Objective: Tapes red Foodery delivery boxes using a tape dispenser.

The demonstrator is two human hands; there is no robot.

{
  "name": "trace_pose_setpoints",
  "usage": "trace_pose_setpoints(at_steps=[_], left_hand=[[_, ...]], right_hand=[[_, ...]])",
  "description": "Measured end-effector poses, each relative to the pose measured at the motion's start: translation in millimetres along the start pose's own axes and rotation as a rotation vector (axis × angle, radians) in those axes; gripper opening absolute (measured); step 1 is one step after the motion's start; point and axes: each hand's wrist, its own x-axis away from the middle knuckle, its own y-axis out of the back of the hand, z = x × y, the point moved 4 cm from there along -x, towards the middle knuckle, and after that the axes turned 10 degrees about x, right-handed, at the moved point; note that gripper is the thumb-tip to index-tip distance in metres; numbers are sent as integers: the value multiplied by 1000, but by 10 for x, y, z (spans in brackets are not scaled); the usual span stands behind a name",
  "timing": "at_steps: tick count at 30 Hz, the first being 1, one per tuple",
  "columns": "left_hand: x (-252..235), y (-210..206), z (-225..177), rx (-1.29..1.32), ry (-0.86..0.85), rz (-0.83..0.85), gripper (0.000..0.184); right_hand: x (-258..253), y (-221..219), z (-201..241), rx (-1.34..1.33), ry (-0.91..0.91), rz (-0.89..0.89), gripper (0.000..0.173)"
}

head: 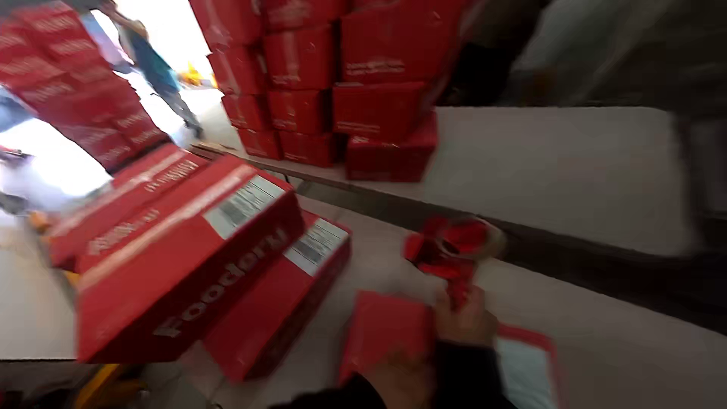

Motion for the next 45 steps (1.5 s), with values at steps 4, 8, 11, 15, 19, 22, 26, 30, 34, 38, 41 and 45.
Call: trace_pose_setpoints(at_steps=[4, 8, 11, 15, 19, 22, 26, 30, 34, 38, 41, 45], left_hand=[[-107, -201, 122, 60, -144, 165, 65], [-90, -215, 99, 100, -151, 142, 65], [-92, -236, 99, 129, -153, 130, 65], [-91, -242, 102, 158, -160, 154, 66], [-94, -222, 94, 174, -154, 185, 66], [-105, -216, 93, 177, -141, 211, 68], [-99, -219, 103, 187, -138, 198, 67], [-92, -235, 98, 167, -139, 171, 65], [-81, -233, 74, 128, -101, 206, 66], [-17, -297, 27, 100, -76, 172, 71], [59, -301, -21, 126, -61, 174, 74], [133, -318, -30, 137, -64, 151, 76]], right_hand=[[-249, 175, -72, 245, -63, 211, 52], [-393, 297, 116, 487, -30, 372, 52], [-464, 336, 243, 606, -77, 424, 55], [-494, 380, 279, 680, -158, 454, 57], [-466, 325, 258, 692, -234, 506, 55], [-442, 223, 245, 719, -281, 602, 53], [-375, 77, 325, 773, -287, 518, 45], [-411, 332, 751, 783, -356, 813, 42], [-523, 766, 1027, 759, -431, 750, 36], [-534, 1076, 1015, 686, -353, 686, 35], [-486, 1121, 926, 580, -320, 585, 40], [-458, 1104, 807, 459, -337, 541, 42]])
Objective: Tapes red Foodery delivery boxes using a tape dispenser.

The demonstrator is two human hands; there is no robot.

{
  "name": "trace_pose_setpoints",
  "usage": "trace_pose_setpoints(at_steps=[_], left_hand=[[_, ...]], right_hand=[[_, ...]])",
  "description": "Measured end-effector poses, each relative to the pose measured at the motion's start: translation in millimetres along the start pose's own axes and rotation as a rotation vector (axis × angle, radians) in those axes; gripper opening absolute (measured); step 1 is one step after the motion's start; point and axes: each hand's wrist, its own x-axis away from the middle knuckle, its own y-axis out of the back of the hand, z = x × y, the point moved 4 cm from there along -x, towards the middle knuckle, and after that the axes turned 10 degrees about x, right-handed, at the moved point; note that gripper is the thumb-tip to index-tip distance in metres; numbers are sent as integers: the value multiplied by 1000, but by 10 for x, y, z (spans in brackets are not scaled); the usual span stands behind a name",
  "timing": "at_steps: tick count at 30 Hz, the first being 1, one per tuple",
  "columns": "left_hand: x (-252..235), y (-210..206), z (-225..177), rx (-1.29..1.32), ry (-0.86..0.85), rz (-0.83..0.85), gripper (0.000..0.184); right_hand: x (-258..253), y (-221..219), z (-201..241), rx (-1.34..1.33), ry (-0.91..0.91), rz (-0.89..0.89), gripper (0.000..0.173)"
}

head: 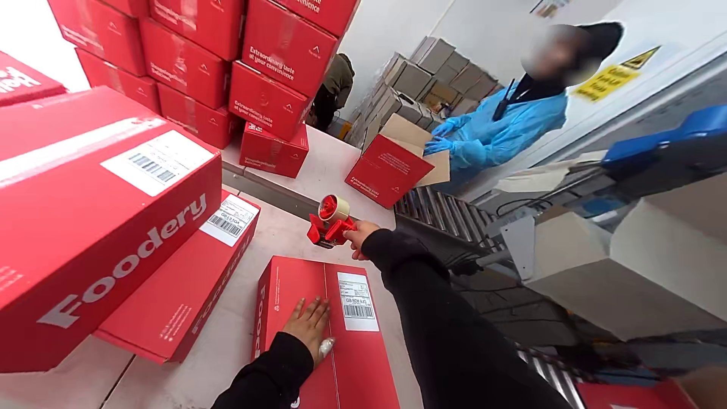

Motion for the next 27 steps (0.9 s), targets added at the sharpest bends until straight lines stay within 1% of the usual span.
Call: trace_pose_setpoints(at_steps=[3, 7, 9, 12, 14, 18, 20, 22, 24, 25, 27], left_hand=[[46, 2, -7, 5, 2, 17, 77], [43, 9, -4, 19, 4, 25, 80], [21, 21, -22, 15, 3, 51, 88], [-56, 55, -67, -1, 6, 139, 103], [-96, 44, -68, 8, -6, 137, 103], [-131, 33, -25, 52, -37, 93, 100], [-124, 39, -38, 58, -37, 93, 98], [-124, 52, -40, 53, -26, 102, 99], [-119, 55, -41, 43, -19, 110, 100], [-115, 51, -41, 40, -16, 109, 100], [-94, 22, -54, 38, -13, 106, 100]], right_hand=[[-56, -83, -65, -56, -27, -1, 43], [-304, -178, -117, 21, -52, -92, 42], [-444, -237, -140, 69, -61, -144, 44], [-547, -316, -113, 152, -57, -198, 48], [-572, -385, -70, 223, -60, -198, 50], [-650, -540, -4, 294, -68, -131, 48], [-642, -604, 31, 315, -69, -54, 45], [-615, -658, 92, 375, -54, 61, 42], [-485, -688, 199, 444, -43, 204, 43], [-385, -685, 269, 457, -48, 242, 42], [-147, -632, 394, 434, -85, 261, 39]])
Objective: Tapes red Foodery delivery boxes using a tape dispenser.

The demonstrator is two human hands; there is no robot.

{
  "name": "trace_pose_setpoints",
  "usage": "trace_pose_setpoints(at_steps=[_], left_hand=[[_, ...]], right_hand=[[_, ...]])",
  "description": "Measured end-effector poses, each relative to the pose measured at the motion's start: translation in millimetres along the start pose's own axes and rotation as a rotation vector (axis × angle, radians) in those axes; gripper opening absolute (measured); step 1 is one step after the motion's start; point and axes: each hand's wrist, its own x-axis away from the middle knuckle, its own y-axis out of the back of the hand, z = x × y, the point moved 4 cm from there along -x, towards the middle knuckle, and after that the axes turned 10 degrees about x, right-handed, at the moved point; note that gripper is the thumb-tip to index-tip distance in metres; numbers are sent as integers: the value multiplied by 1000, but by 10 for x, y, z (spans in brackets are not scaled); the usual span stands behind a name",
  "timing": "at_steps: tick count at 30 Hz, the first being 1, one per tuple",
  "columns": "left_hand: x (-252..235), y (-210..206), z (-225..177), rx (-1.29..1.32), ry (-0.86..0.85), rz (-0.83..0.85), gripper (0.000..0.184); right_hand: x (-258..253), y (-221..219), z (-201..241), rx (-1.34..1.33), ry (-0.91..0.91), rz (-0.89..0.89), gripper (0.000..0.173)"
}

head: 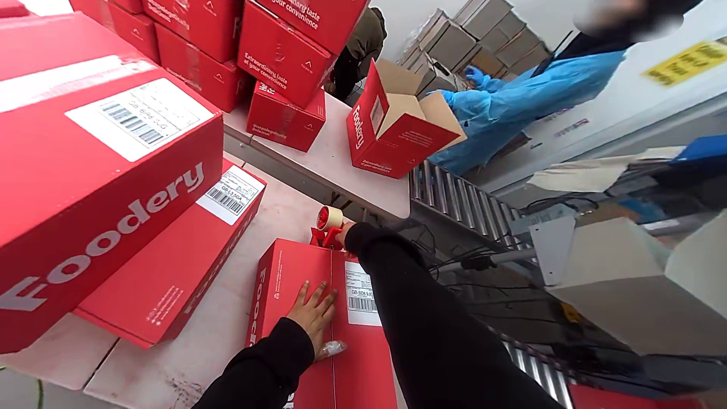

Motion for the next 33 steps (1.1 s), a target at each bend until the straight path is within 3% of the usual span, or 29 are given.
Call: trace_pose_setpoints(at_steps=[4, 15, 19, 22, 28, 31, 33], left_hand=[[-36, 65, 31, 11, 0, -43, 98], [-12, 18, 17, -38, 10, -41, 94], [9, 9, -14, -74, 17, -59, 89], [3, 40, -13, -96, 34, -48, 89], [110, -63, -82, -89, -63, -162, 69], [408, -30, -147, -42, 52, -164, 63], [690, -121, -167, 39, 104, -330, 58]], right_hand=[[97, 183, 54, -18, 0, -2, 38], [243, 138, -106, 73, -28, -37, 41], [251, -393, -411, -180, -86, -274, 49], [393, -776, -464, -229, -126, -363, 53], [515, -1144, -549, -286, -139, -351, 56], [853, -1568, -621, -309, -104, -343, 58], [1164, -2028, -731, -319, -90, -347, 54]])
